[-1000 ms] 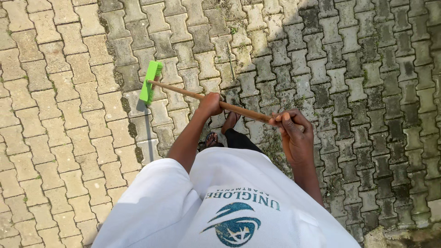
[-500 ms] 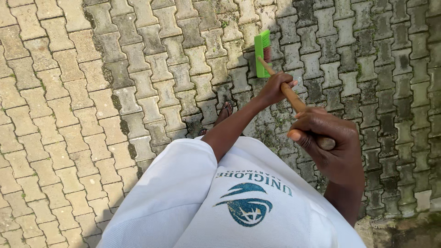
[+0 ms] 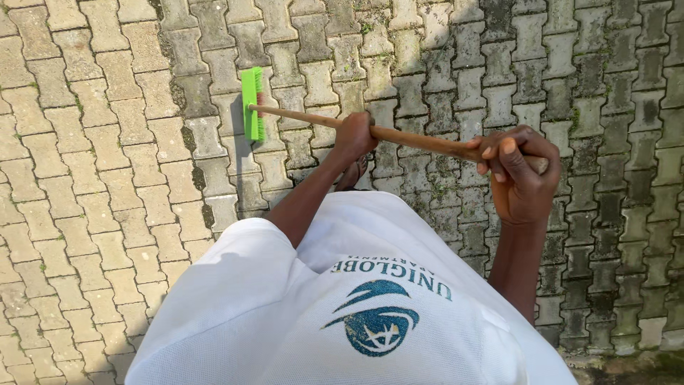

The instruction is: The person sweeps an outdoor paved area using a broom with green bristles and a wooden handle, moving debris along the ground.

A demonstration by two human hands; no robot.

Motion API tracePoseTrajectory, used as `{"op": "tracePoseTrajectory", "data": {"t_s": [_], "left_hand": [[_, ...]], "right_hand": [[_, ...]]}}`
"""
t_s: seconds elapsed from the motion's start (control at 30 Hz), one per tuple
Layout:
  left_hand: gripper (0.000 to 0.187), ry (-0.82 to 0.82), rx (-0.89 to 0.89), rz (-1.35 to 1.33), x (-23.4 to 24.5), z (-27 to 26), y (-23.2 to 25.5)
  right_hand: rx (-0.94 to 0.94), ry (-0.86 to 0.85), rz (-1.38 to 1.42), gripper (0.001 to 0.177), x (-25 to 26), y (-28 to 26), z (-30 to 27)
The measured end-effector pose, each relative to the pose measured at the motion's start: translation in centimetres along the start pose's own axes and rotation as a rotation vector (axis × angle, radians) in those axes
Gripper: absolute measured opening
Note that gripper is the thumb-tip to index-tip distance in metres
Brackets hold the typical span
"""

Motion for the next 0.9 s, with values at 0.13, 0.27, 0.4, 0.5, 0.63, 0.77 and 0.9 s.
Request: {"op": "tracePoseTrajectory", "data": {"t_s": [0.13, 0.27, 0.4, 0.5, 0.63, 0.77, 0.9], "left_hand": [[0.033, -0.258, 0.144, 0.153, -0.4, -1.1, -8.3], [0.028, -0.296, 0.023, 0.068, -3.5, 1.2, -7.6], [0.022, -0.204, -0.215, -0.107, -8.6, 8.5, 2.4], [0.012, -0.045, -0.460, -0.243, -9.7, 12.3, 8.4], [0.012, 0.019, -0.640, -0.341, -7.3, 13.9, 11.0], [0.012, 0.034, -0.485, -0.415, -4.3, 10.8, 14.3], [0.005, 0.052, -0.346, -0.277, -2.5, 5.7, 12.5]], "right_hand": [[-0.230, 0.053, 0.097, 0.016, -1.3, 7.0, 1.8], [-0.188, 0.068, 0.014, 0.017, -0.5, 4.9, 1.2], [-0.021, 0.189, -0.176, 0.023, 1.2, -5.4, -0.1], [0.104, 0.221, -0.490, 0.027, -1.6, -10.2, -1.3], [0.174, 0.086, -0.662, 0.034, -4.6, -11.3, -1.8], [0.201, -0.073, -0.655, 0.032, -2.5, -13.4, -2.5], [0.150, -0.106, -0.428, 0.030, 1.3, -12.0, -2.4]]}}
Point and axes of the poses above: each hand's wrist, its own z-axis towards the middle knuckle, its own x-axis out of the back of the hand, y = z × x, the point moved 1 cm from there along z, towards the middle knuckle, and after that the axes turned 11 degrees about -x, right-handed, at the moved point
